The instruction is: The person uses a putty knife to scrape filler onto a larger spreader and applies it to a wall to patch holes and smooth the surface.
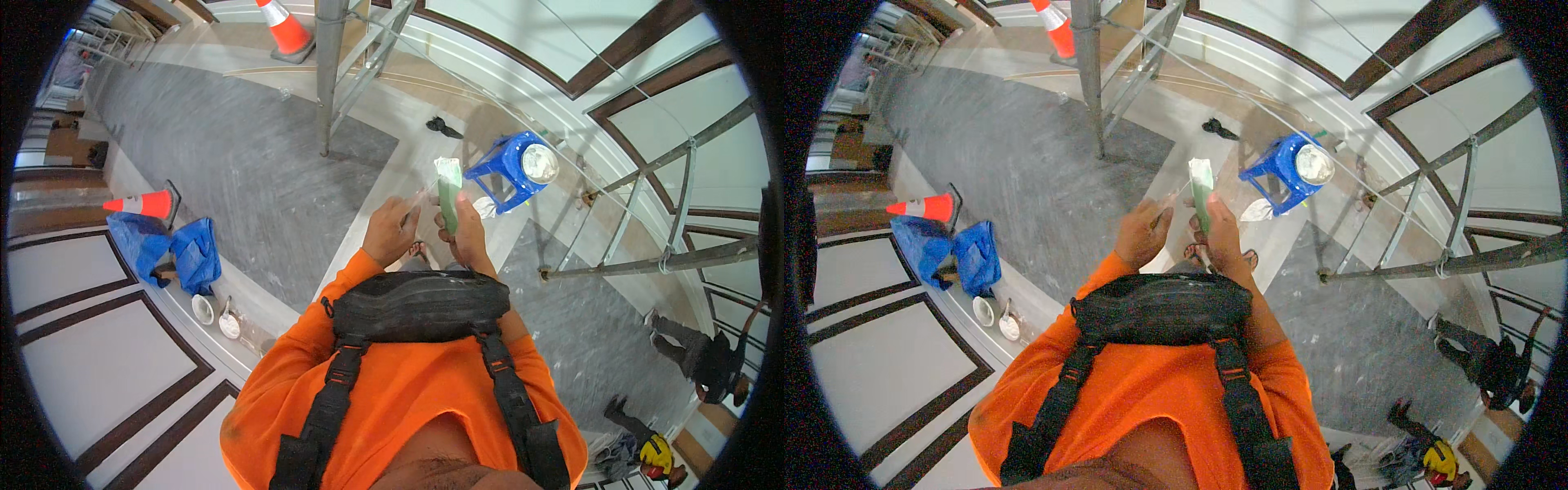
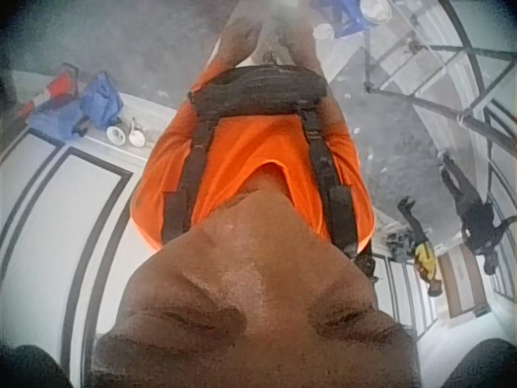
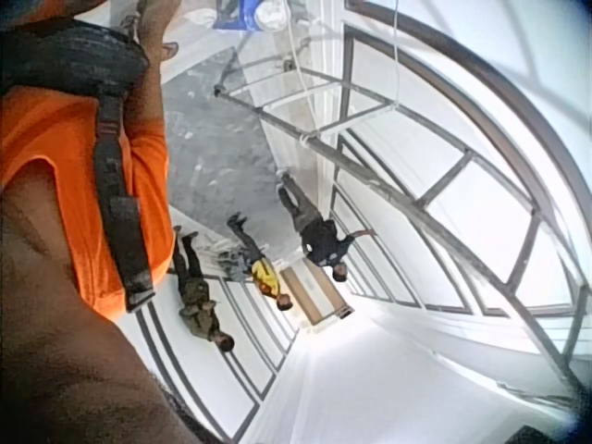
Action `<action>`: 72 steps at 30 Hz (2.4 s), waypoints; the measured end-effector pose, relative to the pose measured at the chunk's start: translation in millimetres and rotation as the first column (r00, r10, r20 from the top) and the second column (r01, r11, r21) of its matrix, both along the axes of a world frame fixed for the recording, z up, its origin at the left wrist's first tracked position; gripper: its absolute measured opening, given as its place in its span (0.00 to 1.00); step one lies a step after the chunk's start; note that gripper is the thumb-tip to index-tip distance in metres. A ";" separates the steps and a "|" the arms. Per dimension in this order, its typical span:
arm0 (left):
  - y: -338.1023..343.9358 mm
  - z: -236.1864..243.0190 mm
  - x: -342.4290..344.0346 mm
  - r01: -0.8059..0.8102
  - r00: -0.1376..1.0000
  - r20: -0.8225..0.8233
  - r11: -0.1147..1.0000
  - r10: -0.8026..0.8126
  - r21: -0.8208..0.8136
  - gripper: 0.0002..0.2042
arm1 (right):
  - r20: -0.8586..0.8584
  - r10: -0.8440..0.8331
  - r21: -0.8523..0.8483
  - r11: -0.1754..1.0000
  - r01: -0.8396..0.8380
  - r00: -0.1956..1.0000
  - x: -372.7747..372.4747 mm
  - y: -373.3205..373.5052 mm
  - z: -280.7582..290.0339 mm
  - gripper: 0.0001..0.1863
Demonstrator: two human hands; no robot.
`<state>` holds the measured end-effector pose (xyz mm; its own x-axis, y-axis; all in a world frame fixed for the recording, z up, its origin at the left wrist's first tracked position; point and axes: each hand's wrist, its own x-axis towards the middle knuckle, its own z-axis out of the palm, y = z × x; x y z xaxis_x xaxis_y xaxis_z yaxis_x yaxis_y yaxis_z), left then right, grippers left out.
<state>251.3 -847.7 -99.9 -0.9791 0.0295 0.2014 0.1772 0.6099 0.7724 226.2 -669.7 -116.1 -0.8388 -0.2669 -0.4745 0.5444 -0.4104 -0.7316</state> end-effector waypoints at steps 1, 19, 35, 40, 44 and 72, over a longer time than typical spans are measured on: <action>-1.1 -5.7 -2.7 -0.023 0.999 -0.024 0.999 0.022 -0.024 0.09 | -0.015 0.017 0.076 0.997 -0.016 1.000 3.3 -1.8 -1.5 0.26; -7.9 -27.8 -10.6 -0.139 0.984 -0.132 0.984 0.124 -0.115 0.07 | 0.137 0.068 0.055 0.996 -0.076 0.988 7.3 -6.1 4.5 0.27; -1.8 -27.5 2.4 -0.081 0.997 -0.024 0.994 0.079 -0.068 0.18 | 0.274 0.090 -0.053 0.996 -0.079 0.957 -2.7 -12.2 -6.3 0.23; -1.5 -23.3 -0.2 -0.054 0.995 -0.085 0.997 0.050 -0.047 0.19 | 0.272 -0.013 -0.065 0.997 0.031 0.962 -4.8 -19.0 2.3 0.22; 1.2 -20.9 -1.7 -0.090 0.994 -0.063 0.996 0.089 0.000 0.14 | 0.176 0.045 0.075 0.995 -0.059 0.983 -11.2 -16.8 -8.4 0.23; -6.2 -10.3 -5.6 0.015 0.997 -0.081 0.998 -0.020 -0.068 0.17 | 0.041 0.013 -0.033 0.999 -0.012 0.999 -10.6 1.2 4.6 0.22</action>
<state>245.6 -853.9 -110.1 -0.9587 0.0625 0.2773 0.2489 0.6562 0.7124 215.6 -668.5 -111.5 -0.8152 -0.2932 -0.4994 0.5791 -0.4270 -0.6945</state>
